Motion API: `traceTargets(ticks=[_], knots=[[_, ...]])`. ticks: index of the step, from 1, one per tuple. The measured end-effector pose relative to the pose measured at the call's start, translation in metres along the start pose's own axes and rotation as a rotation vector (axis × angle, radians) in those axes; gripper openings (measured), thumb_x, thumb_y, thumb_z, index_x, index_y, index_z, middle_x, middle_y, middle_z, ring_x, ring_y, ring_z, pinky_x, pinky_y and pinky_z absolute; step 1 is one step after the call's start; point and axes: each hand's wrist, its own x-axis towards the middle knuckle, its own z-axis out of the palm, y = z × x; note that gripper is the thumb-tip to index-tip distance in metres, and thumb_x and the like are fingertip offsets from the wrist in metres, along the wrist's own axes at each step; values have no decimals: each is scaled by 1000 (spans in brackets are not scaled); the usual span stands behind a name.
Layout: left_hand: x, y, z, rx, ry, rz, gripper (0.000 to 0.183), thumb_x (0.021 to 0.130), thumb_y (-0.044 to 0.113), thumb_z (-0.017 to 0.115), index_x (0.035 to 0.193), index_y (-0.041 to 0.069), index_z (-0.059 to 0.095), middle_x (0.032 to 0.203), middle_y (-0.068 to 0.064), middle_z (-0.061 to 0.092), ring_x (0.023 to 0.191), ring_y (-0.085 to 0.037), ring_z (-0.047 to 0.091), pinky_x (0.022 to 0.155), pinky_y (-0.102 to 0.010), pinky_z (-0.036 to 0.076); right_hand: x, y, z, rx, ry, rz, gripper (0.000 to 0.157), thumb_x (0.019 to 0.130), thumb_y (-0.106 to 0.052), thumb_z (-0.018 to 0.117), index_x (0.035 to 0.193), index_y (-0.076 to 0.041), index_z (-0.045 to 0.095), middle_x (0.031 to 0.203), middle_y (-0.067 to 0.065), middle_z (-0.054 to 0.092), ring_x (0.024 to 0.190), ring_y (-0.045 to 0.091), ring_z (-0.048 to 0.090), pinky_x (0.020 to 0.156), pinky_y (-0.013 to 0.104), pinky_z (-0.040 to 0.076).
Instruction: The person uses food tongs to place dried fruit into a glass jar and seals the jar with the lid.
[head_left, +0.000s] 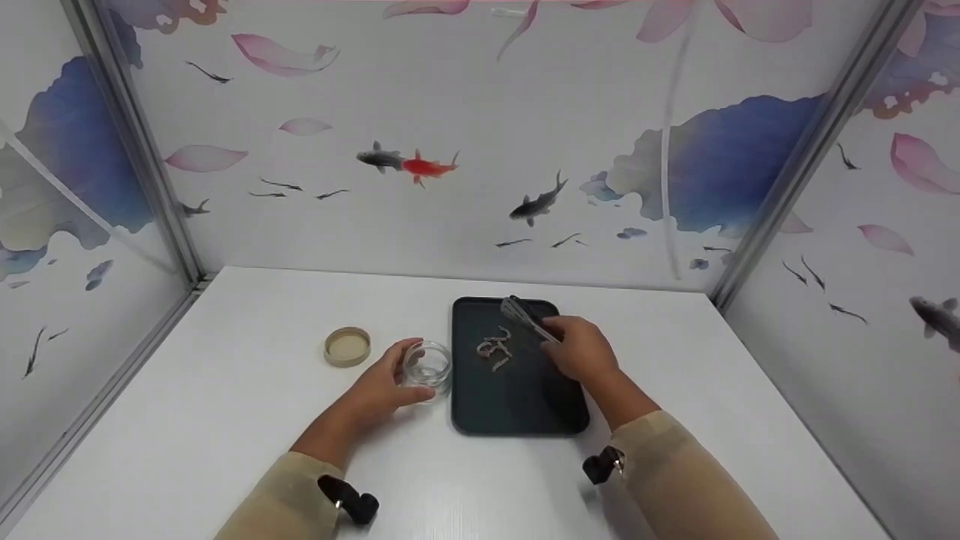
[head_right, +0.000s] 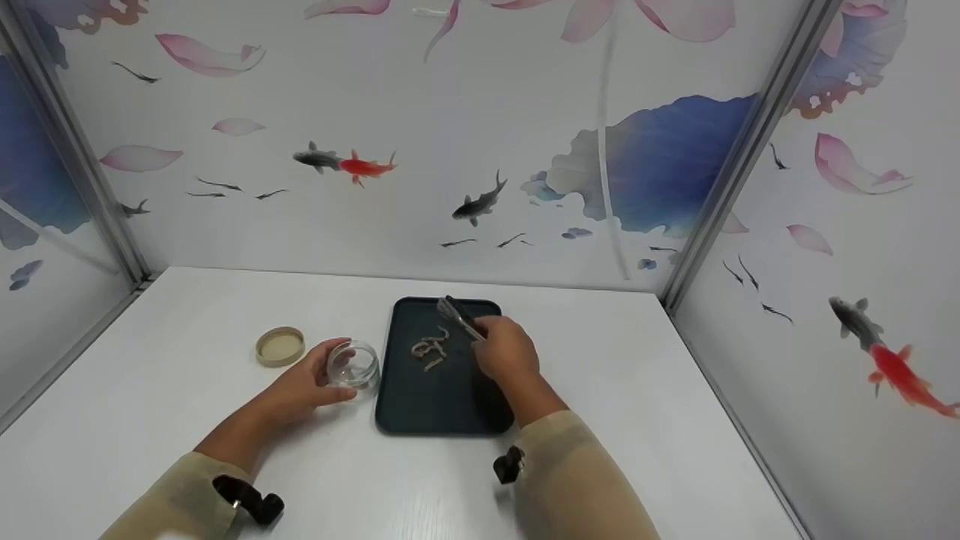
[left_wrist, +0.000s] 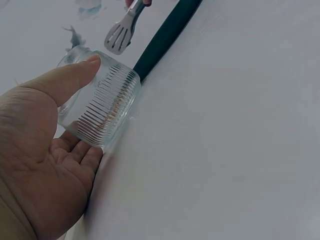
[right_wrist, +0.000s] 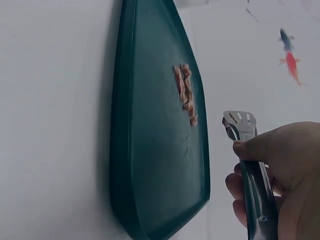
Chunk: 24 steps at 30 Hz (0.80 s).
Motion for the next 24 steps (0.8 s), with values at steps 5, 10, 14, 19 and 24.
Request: traceTargets(ticks=[5, 10, 14, 19, 24], knots=[[1, 0, 0, 0, 3, 14, 95, 84, 31, 93, 163, 28, 39, 167, -5, 49, 163, -32, 36, 134, -51, 30, -7, -15, 1, 25, 2, -52, 49, 102, -23, 73, 150, -19, 64, 148, 7, 67, 134, 29, 65, 114, 54, 52], [1, 0, 0, -9, -3, 10, 94, 85, 30, 93, 163, 28, 39, 167, -4, 49, 163, -30, 36, 134, -49, 29, -14, -26, -1, 27, 2, -75, 48, 102, -25, 74, 150, -20, 65, 149, 6, 67, 132, 28, 65, 114, 53, 53], [1, 1, 1, -12, -8, 16, 94, 86, 28, 92, 163, 27, 38, 167, -4, 49, 163, -31, 35, 134, -50, 29, -19, -31, -2, 25, 5, -96, 49, 102, -26, 75, 150, -21, 64, 151, 7, 65, 137, 30, 63, 116, 54, 52], [0, 2, 1, -28, -17, 11, 93, 88, 25, 91, 164, 28, 37, 169, -4, 47, 164, -32, 33, 135, -50, 27, -24, -37, -3, 29, 6, -113, 50, 102, -26, 75, 150, -22, 64, 152, 7, 64, 142, 31, 61, 116, 54, 52], [-1, 2, 2, -30, -12, 14, 92, 88, 25, 90, 164, 26, 37, 169, -7, 47, 163, -36, 33, 134, -53, 28, -31, -44, -3, 35, -1, -129, 49, 102, -27, 76, 149, -26, 65, 153, 6, 63, 141, 29, 61, 116, 53, 51]])
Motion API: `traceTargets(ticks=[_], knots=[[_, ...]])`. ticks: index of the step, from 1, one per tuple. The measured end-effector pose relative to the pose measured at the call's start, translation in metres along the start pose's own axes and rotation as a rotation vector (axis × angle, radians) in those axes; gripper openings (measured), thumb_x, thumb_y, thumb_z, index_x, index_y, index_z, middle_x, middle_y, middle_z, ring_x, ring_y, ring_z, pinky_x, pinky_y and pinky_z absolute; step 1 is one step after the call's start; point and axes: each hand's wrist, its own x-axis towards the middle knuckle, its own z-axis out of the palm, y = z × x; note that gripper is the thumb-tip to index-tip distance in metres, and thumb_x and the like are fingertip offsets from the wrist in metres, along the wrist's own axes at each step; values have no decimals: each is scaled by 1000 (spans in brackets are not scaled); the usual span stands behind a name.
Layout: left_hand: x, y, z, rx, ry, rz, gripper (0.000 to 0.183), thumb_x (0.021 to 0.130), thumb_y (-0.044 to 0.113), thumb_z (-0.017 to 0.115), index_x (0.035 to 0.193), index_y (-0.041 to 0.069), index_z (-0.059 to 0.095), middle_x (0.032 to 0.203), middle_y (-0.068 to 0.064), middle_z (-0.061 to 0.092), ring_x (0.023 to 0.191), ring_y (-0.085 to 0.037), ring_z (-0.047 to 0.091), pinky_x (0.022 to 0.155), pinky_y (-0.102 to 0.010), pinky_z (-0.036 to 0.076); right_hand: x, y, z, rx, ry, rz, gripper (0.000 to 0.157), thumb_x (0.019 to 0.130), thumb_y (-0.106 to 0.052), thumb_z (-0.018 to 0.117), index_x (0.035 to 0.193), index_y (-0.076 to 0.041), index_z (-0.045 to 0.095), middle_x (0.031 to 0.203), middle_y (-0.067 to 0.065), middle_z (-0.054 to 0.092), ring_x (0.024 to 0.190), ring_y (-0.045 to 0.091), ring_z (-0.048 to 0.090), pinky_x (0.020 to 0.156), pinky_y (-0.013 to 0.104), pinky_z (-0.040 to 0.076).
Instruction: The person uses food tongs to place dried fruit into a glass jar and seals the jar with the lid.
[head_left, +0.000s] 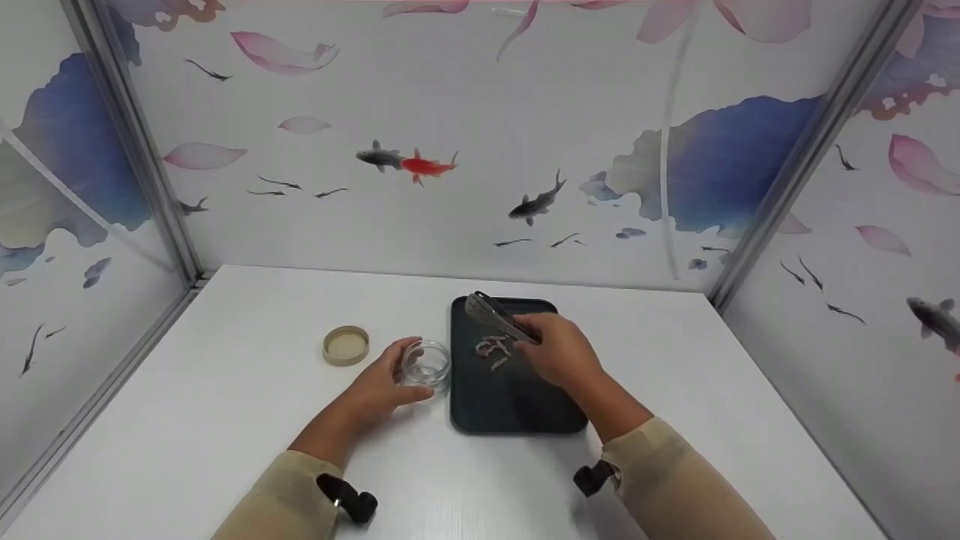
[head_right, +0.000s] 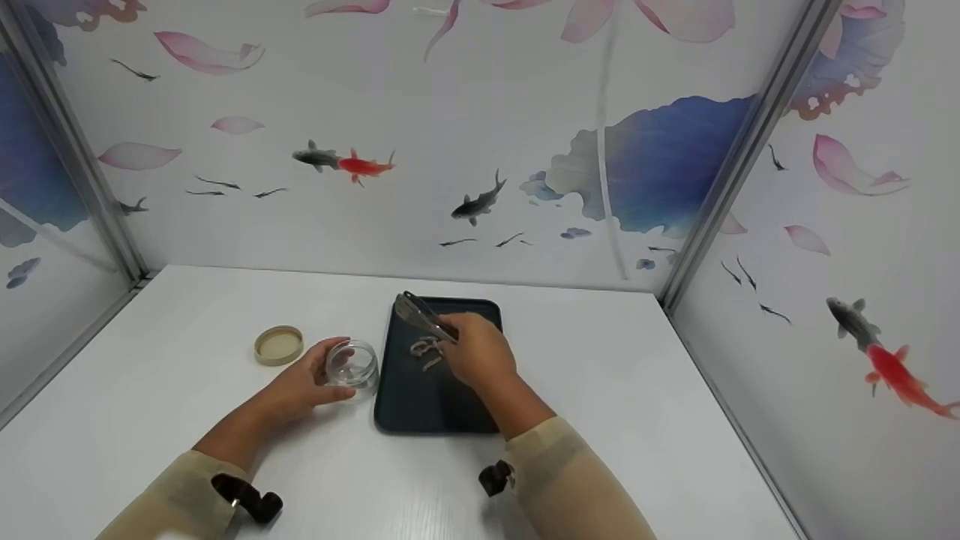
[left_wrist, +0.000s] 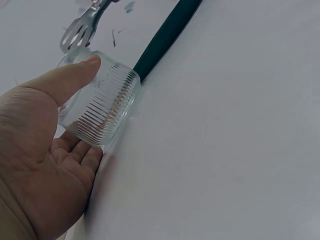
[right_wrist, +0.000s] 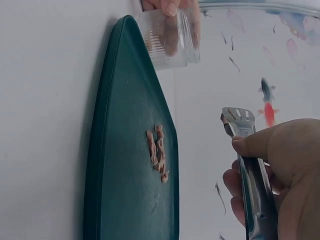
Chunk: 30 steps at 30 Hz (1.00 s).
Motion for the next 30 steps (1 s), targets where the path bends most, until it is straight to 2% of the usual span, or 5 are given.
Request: traceTargets(ticks=[4, 17, 21, 25, 30], knots=[[0, 0, 0, 4, -1, 1, 93, 88, 25, 91, 164, 25, 37, 169, -7, 47, 163, -35, 34, 134, -52, 28, -6, -7, 2, 2, 6, -14, 48, 100, -28, 77, 147, -30, 67, 152, 4, 64, 137, 27, 63, 114, 51, 53], [3, -3, -2, 16, 5, 16, 95, 85, 29, 93, 163, 25, 39, 167, -7, 49, 162, -32, 37, 134, -52, 29, -25, -37, 9, 19, -9, -83, 48, 98, -27, 80, 144, -35, 68, 136, -2, 70, 105, 16, 65, 88, 38, 58], [2, -2, -2, 23, 8, 6, 95, 86, 30, 92, 164, 26, 38, 168, -7, 47, 162, -33, 36, 134, -53, 29, -29, -41, 11, 21, -19, -117, 48, 99, -28, 80, 144, -35, 68, 136, -3, 70, 109, 16, 65, 91, 40, 57], [0, 0, -1, 25, 11, -12, 94, 86, 30, 92, 163, 29, 38, 169, -4, 46, 164, -31, 34, 134, -53, 28, -31, -44, 14, 14, -22, -159, 48, 98, -28, 81, 144, -35, 69, 141, -1, 70, 122, 18, 66, 100, 44, 57], [0, 0, -1, 27, 13, -2, 95, 86, 31, 92, 163, 28, 38, 168, -3, 48, 163, -30, 36, 135, -50, 28, -32, -47, 17, -2, -33, -170, 48, 98, -30, 80, 144, -35, 69, 142, 1, 70, 123, 20, 67, 99, 45, 58]])
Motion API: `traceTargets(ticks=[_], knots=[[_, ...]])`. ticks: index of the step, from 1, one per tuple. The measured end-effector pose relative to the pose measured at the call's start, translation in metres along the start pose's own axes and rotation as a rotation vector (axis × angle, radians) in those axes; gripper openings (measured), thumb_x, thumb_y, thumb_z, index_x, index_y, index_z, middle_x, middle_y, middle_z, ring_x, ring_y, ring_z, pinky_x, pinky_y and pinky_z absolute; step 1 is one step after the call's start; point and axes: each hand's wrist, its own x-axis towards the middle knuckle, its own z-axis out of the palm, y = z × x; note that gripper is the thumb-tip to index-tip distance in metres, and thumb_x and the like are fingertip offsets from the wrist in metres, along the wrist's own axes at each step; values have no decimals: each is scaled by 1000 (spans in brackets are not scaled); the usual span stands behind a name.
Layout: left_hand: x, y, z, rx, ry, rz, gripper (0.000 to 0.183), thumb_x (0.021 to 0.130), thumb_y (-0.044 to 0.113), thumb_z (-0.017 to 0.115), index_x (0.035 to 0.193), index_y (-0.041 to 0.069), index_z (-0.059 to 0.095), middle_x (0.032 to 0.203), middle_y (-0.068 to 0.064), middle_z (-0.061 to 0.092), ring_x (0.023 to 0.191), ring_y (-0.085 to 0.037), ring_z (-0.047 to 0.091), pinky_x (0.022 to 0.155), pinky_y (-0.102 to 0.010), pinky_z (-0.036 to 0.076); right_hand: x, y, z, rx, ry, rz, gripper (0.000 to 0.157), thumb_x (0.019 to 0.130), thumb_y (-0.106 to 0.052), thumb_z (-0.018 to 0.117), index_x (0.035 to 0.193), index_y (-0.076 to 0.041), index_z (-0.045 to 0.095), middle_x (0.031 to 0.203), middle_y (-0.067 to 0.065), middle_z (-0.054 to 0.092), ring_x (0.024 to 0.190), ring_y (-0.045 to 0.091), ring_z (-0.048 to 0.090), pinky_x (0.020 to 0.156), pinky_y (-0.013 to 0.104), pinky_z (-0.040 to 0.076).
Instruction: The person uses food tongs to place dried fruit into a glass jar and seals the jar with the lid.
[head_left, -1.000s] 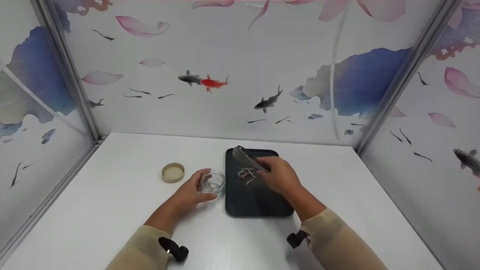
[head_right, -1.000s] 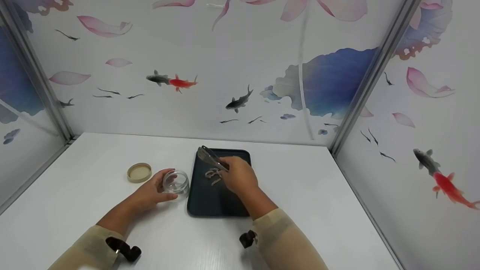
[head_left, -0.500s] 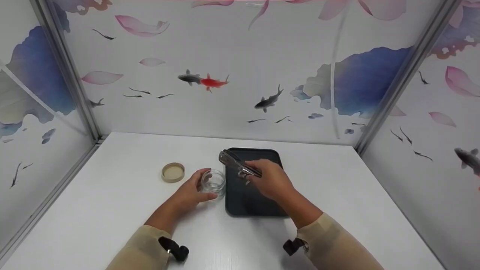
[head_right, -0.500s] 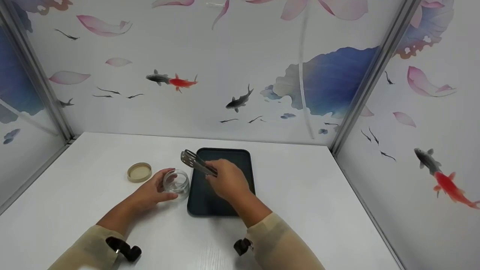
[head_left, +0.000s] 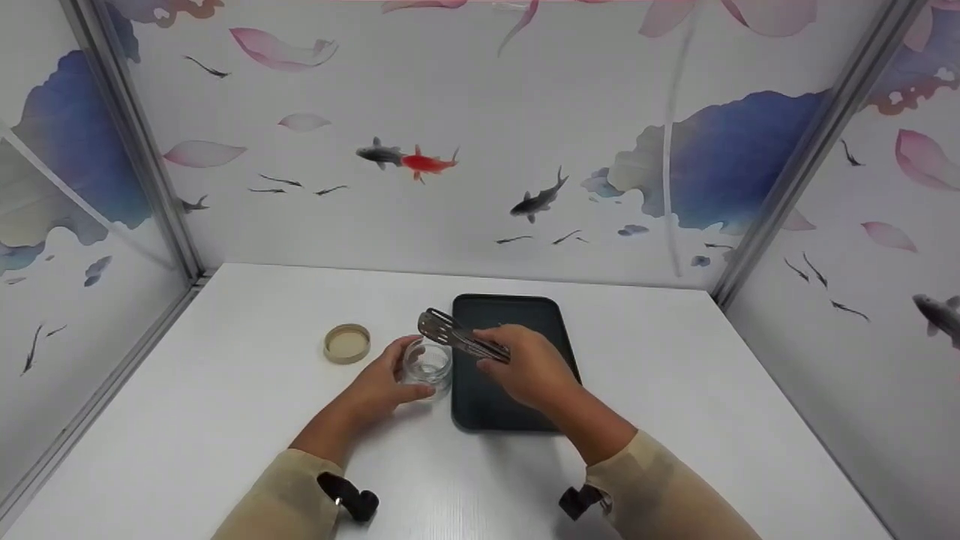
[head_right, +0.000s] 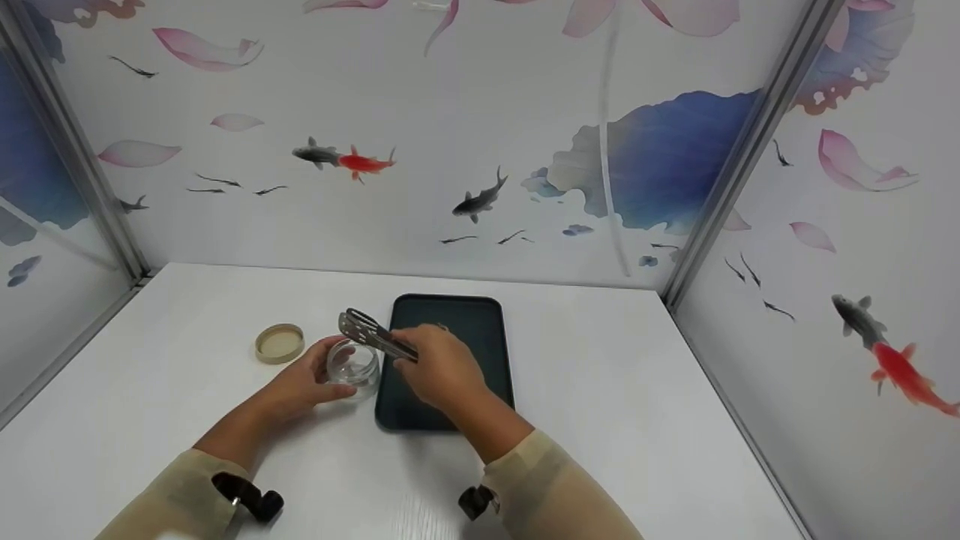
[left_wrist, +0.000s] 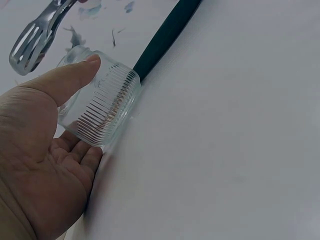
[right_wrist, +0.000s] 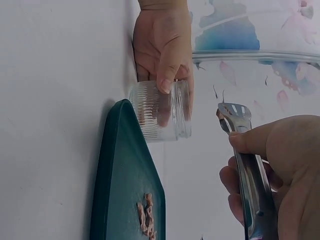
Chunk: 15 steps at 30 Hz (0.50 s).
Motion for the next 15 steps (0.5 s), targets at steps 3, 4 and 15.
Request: traceTargets(ticks=[3, 4, 15], knots=[[1, 0, 0, 1, 3, 3, 94, 86, 30, 92, 163, 27, 38, 168, -3, 48, 162, -30, 36, 134, -50, 28, -1, -1, 1, -6, -6, 1, 48, 98, -31, 80, 145, -35, 68, 143, 2, 69, 123, 20, 67, 98, 45, 58], [1, -1, 0, -1, 3, 3, 94, 86, 29, 92, 163, 26, 38, 168, -4, 48, 162, -30, 36, 134, -50, 28, -1, -1, 1, -6, -7, 2, 48, 98, -30, 80, 145, -35, 68, 143, 2, 69, 123, 20, 67, 98, 45, 58], [0, -1, 0, -2, 3, 8, 96, 86, 30, 92, 164, 24, 36, 169, -5, 46, 162, -30, 37, 135, -50, 27, -2, -2, 2, 3, -12, 7, 50, 98, -31, 80, 146, -34, 67, 145, 4, 68, 128, 23, 67, 99, 45, 59]])
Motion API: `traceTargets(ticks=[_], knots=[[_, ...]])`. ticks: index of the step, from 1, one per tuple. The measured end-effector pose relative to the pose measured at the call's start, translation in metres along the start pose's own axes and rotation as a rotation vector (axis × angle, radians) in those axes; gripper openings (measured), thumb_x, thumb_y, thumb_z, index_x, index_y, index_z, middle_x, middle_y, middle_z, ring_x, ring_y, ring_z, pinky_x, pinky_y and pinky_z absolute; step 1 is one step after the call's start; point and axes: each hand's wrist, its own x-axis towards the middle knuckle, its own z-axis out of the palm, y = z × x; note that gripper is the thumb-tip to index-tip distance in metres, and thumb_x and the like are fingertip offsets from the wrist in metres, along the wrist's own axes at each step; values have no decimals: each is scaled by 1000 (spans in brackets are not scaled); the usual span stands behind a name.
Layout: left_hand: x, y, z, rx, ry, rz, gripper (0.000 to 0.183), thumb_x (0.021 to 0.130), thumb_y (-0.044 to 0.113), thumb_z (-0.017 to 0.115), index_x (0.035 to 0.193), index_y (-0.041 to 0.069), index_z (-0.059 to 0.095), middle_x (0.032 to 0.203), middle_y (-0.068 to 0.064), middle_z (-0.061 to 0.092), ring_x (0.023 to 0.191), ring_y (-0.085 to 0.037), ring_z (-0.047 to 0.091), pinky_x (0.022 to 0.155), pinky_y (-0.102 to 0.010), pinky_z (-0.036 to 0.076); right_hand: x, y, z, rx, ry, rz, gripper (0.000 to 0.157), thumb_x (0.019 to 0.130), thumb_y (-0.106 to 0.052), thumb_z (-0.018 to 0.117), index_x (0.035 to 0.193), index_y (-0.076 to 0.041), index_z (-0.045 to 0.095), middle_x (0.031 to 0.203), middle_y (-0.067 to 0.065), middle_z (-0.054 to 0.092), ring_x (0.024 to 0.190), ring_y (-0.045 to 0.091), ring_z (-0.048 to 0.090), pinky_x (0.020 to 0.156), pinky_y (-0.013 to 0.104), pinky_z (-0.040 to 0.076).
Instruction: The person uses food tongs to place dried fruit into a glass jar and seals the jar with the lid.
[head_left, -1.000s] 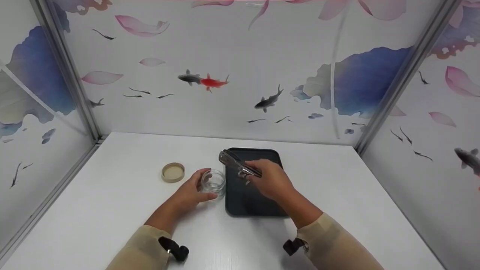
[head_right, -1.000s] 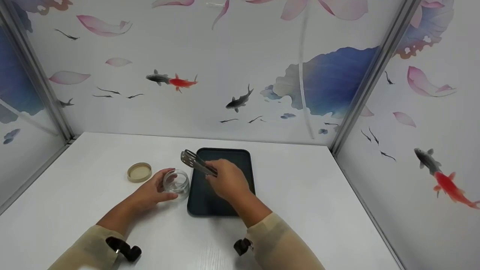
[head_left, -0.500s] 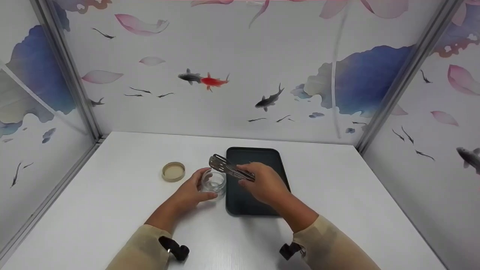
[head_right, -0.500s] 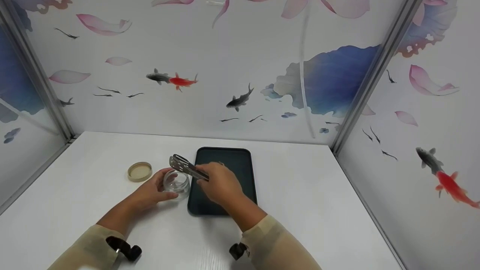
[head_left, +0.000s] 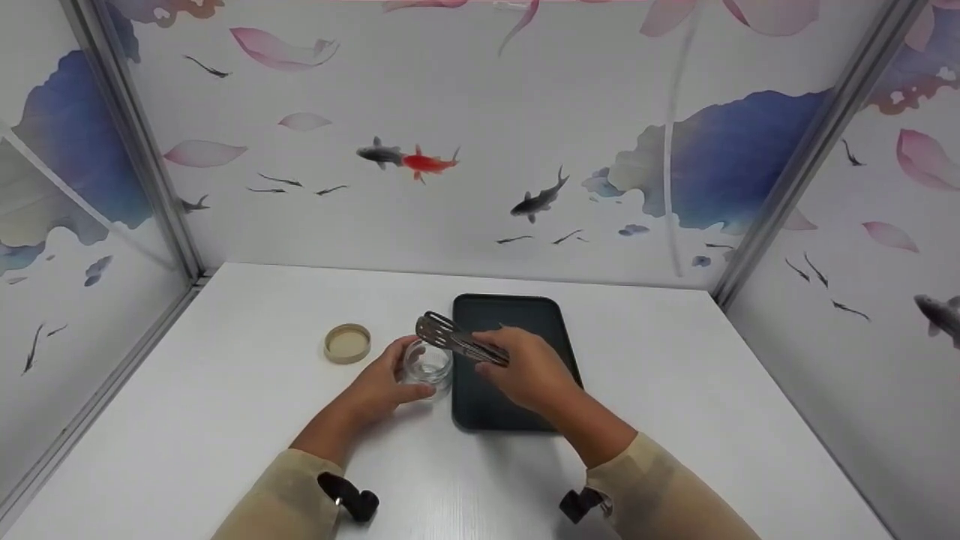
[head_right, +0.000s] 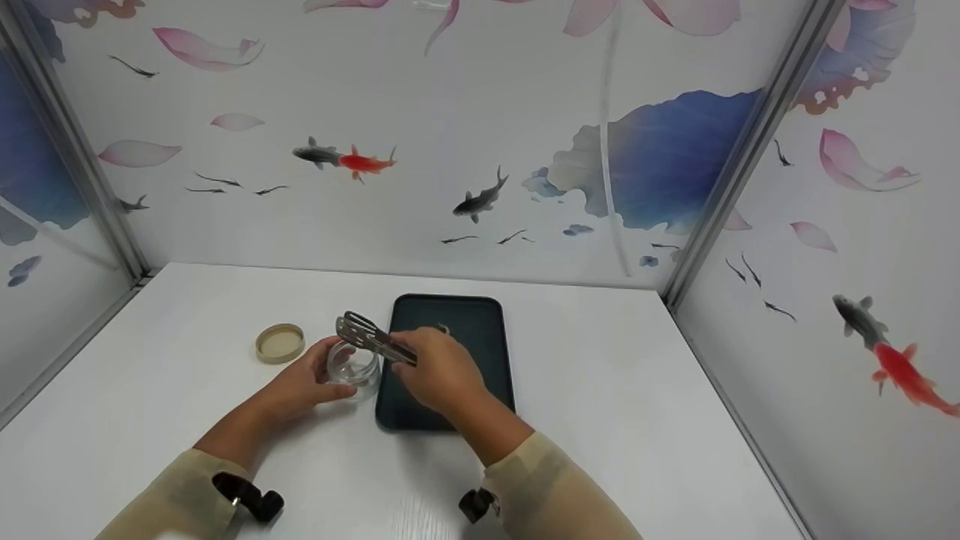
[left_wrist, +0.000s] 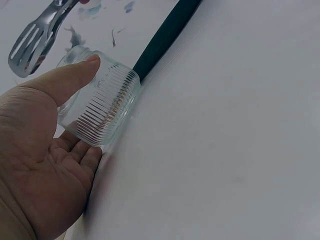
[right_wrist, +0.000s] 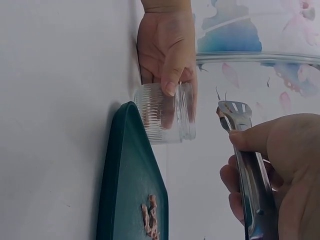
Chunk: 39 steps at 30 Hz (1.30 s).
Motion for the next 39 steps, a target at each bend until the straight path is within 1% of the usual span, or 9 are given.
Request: traceTargets(ticks=[4, 7, 11, 15, 20, 24, 28, 33, 39], knots=[[0, 1, 1, 1, 4, -18, 96, 87, 29, 91, 165, 24, 35, 170, -7, 44, 162, -33, 38, 134, -52, 29, 1, 1, 1, 9, 16, -16, 54, 97, -33, 81, 148, -30, 65, 133, -1, 71, 105, 14, 65, 87, 38, 57], [0, 0, 1, 4, 8, -33, 98, 87, 31, 91, 166, 23, 34, 171, -8, 42, 162, -34, 37, 134, -53, 29, 2, 2, 1, 22, 34, -8, 61, 95, -35, 83, 151, -28, 62, 133, -2, 69, 100, 12, 63, 86, 37, 57], [0, -1, 1, -5, 6, -42, 101, 86, 33, 92, 167, 22, 33, 172, -8, 41, 162, -33, 36, 134, -52, 29, 2, 1, 1, 38, 53, 11, 70, 92, -37, 85, 156, -27, 57, 141, -1, 66, 105, 15, 65, 91, 39, 59], [1, -2, 1, -8, 8, -44, 102, 85, 32, 93, 167, 22, 33, 172, -7, 41, 162, -32, 36, 134, -51, 29, 2, 1, 1, 45, 57, 21, 74, 91, -37, 86, 157, -25, 56, 146, -1, 63, 109, 16, 65, 96, 41, 60], [1, -2, 1, 13, 17, -46, 97, 85, 33, 92, 165, 29, 36, 171, -3, 44, 162, -32, 38, 134, -52, 29, 6, 6, -1, 53, 57, 42, 74, 90, -37, 86, 157, -25, 55, 146, -1, 63, 111, 17, 66, 96, 41, 60], [1, -2, 2, 2, 18, -33, 93, 85, 32, 93, 162, 32, 41, 168, -2, 47, 162, -31, 37, 134, -52, 29, 14, 18, -4, 56, 69, 80, 74, 91, -37, 87, 157, -24, 56, 145, 2, 63, 115, 21, 67, 95, 41, 60], [1, -2, 2, -19, 16, -19, 92, 85, 30, 93, 162, 30, 42, 167, -3, 48, 162, -33, 37, 133, -53, 30, 23, 36, -9, 32, 80, 109, 74, 92, -37, 85, 158, -20, 55, 150, 8, 61, 121, 28, 67, 96, 45, 58], [2, -4, 1, -31, 1, -6, 93, 86, 29, 93, 162, 27, 40, 167, -3, 47, 162, -32, 38, 133, -52, 30, 30, 54, -13, -1, 76, 145, 76, 93, -38, 83, 159, -18, 52, 150, 10, 61, 120, 27, 64, 100, 49, 56], [0, -1, 0, -24, -10, -30, 93, 87, 30, 91, 163, 31, 38, 168, -2, 46, 162, -32, 38, 133, -51, 31, 35, 69, -15, -10, 82, 207, 77, 93, -37, 82, 160, -17, 51, 155, 14, 57, 127, 30, 62, 107, 51, 54]])
